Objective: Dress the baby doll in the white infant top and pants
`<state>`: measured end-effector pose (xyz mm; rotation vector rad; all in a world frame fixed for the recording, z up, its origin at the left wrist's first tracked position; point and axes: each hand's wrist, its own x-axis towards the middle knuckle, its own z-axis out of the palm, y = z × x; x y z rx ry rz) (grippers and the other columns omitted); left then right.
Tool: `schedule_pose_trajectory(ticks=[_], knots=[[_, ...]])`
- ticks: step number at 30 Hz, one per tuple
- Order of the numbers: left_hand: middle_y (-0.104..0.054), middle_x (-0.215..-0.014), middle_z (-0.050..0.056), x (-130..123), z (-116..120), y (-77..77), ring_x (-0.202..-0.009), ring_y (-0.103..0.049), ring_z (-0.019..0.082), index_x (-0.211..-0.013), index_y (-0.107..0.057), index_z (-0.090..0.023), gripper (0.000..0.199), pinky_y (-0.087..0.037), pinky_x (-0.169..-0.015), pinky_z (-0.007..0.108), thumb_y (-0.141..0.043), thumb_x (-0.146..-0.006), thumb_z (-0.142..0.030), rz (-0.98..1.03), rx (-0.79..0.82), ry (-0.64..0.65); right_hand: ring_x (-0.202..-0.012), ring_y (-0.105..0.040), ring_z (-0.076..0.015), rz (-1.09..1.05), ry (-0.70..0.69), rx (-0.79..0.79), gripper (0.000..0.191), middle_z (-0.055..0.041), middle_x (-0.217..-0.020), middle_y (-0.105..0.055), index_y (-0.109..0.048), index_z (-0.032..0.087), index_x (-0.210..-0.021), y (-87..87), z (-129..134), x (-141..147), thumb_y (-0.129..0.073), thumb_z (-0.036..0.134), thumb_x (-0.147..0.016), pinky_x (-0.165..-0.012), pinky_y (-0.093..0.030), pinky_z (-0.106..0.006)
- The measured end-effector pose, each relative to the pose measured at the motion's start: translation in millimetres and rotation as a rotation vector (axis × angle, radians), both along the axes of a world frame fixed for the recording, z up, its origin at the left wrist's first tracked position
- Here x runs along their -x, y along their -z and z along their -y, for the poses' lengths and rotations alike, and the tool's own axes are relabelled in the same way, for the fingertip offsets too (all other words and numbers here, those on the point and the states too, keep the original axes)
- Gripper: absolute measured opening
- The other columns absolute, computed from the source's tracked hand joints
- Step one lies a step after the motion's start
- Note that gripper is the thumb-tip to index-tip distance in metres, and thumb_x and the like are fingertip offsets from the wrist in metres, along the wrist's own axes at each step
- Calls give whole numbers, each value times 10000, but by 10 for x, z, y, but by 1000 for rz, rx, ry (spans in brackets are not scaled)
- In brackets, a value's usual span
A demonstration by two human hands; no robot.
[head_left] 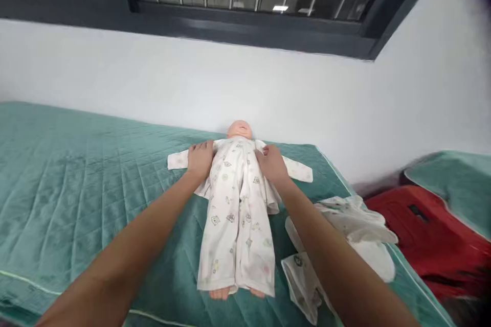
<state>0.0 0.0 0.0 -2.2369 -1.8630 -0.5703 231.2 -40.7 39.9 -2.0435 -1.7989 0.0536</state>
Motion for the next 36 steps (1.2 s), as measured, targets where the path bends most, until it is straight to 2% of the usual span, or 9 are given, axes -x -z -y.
schedule_pose_trajectory(ticks=[4,7,13,17,22,26,29,33,36], knots=[[-686,-1133,138,56,-38,-123,-1046,-647,303,-1190,-557,-180,279,-442,-885,416,-390,-966,-192,22,13,-22,-1141,-586,-264,57,-32,31,341,-181,-1213,-623,-516,113,-1236,-97,-169,56,-432,289,-956,-939,-447,-322],[-686,-1141,139,161,-68,-130,-979,-668,297,-1208,-575,-192,338,-461,-809,391,-375,-941,-138,61,29,-83,-1053,-623,-276,125,-57,51,335,-176,-1207,-609,-531,152,-1248,-120,-202,-11,-404,220,-946,-884,-463,-354],[-692,-1182,74,333,-25,56,-1092,-629,261,-1262,-604,-277,366,-454,-847,349,-372,-982,-234,157,15,-130,-915,-649,-294,261,-21,103,372,-185,-1213,-568,-611,209,-1205,-67,-89,-597,-338,188,-953,-761,-472,-398],[-696,-1197,65,351,-25,113,-1111,-619,257,-1254,-629,-274,374,-448,-879,350,-368,-988,-257,212,8,-141,-1025,-619,-319,302,43,77,427,-185,-1228,-585,-579,198,-1289,-32,-43,-858,-296,190,-970,-811,-472,-415],[-696,-1201,70,357,-51,135,-1121,-609,271,-1264,-631,-262,380,-442,-909,366,-373,-985,-273,224,-8,-107,-1298,-443,-322,398,-104,-65,536,-169,-1447,-484,-479,151,-1403,16,-72,-569,-359,79,-885,-1025,-390,-432],[-677,-1225,88,357,-50,177,-1127,-595,288,-1295,-609,-251,391,-436,-933,391,-403,-963,-266,198,-41,-82,-1383,-375,-299,479,-351,-36,533,-154,-1543,-420,-405,128,-1465,152,-128,-379,-360,160,-935,-1114,-319,-444],[-673,-1210,101,348,-36,190,-1123,-587,299,-1313,-592,-243,400,-432,-936,404,-400,-963,-267,161,-40,-68,-1416,-350,-323,477,-353,30,564,-158,-1570,-392,-319,128,-1517,229,-232,-503,-344,228,-963,-1140,-269,-516],[-674,-1185,99,336,-18,181,-1105,-588,306,-1314,-573,-250,394,-433,-913,414,-377,-973,-269,124,-51,-60,-1312,-486,-347,440,-360,130,518,-134,-1455,-545,-460,208,-1429,222,-390,-842,-419,423,-960,-1131,-273,-565],[-673,-1195,93,334,-12,165,-1114,-588,304,-1299,-574,-250,376,-431,-917,413,-386,-975,-276,140,-48,-90,-1302,-502,-362,392,-344,235,546,-123,-1481,-516,-455,253,-1436,206,-428,-1012,-406,510,-957,-1095,-341,-545]])
